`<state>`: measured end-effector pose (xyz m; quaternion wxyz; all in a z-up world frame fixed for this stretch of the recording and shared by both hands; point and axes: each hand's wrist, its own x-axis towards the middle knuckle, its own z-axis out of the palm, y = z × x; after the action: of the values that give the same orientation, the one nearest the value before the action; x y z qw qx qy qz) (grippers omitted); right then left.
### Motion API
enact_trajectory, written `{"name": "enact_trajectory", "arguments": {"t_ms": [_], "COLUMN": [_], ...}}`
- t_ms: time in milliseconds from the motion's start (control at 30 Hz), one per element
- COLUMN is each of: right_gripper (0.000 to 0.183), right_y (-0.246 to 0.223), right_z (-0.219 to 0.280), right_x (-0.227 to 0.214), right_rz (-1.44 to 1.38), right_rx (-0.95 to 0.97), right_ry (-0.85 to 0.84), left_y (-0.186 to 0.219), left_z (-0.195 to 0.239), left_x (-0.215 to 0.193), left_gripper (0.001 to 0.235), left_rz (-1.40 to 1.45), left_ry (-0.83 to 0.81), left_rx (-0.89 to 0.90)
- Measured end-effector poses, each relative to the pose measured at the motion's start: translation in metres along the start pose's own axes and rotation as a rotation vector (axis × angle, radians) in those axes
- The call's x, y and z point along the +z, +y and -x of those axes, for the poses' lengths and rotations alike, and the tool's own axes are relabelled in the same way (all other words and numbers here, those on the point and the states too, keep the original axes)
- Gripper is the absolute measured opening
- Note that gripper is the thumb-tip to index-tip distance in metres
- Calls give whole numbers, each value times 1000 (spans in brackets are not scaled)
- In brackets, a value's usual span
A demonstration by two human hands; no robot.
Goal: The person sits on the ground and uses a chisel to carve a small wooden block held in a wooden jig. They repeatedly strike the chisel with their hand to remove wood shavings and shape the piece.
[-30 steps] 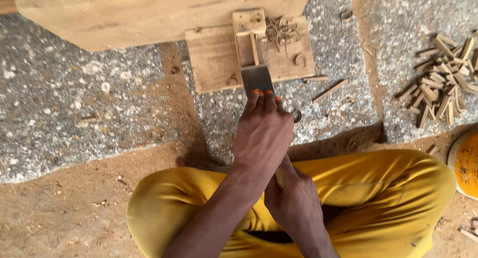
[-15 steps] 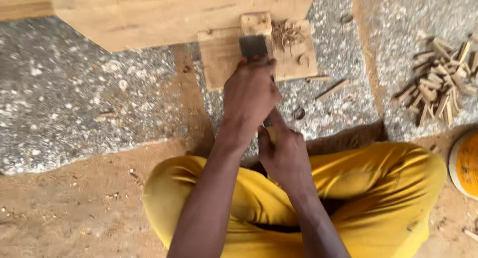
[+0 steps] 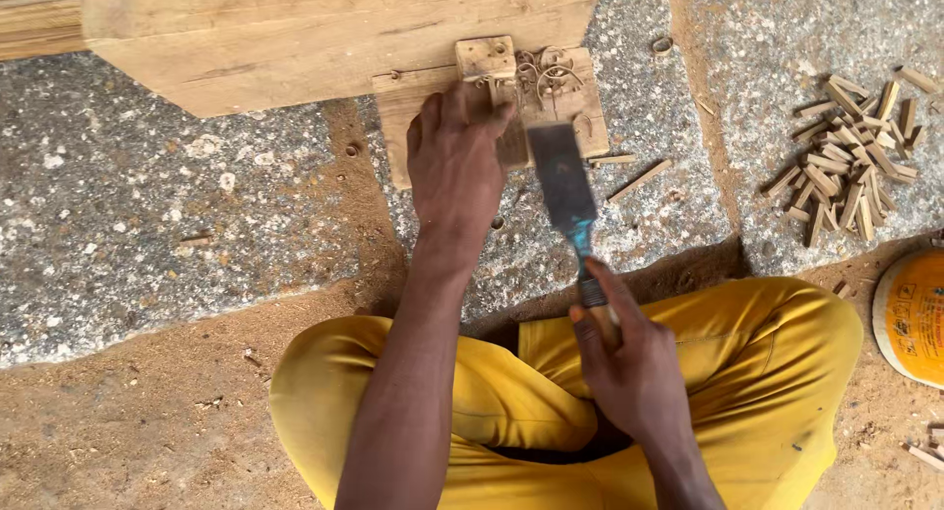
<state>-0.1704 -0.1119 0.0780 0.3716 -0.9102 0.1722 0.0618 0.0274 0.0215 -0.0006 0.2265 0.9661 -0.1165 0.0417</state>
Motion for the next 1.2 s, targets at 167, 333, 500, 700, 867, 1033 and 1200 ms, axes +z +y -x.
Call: {"name": "enact_trajectory", "arguments": {"t_ms": [167,333,500,700,867,1033,1200], "right_gripper": [53,55,55,55,56,57,56], "right_y": [-6,-12,-16,-15,-8,-4,-9], "right_z": [4,2,2,2,1,0,3], "right_x": [8,10,11,12,15,19,16], "right_rz": [6,-2,28,25,45,68,63], "right_rx": [-24,6,9,0,-61,-114,-28], "right_ry": [-8,-25,-37,-29,-44,-35,-48], "left_y": [-4,-9,-10,-11,-13,-13,-10], "left_z": [2,3,7,8,9,9,10], "left_x": [1,-1,-3,0,8,7,3], "left_gripper": [36,36,42,57,53,59,57], "left_rz": [47,73,127,120,100,91,99], "left_ry": [-3,18,24,12,74,59,37], "left_rx": [-39,-92,-130,-127,-100,-105,-124]}}
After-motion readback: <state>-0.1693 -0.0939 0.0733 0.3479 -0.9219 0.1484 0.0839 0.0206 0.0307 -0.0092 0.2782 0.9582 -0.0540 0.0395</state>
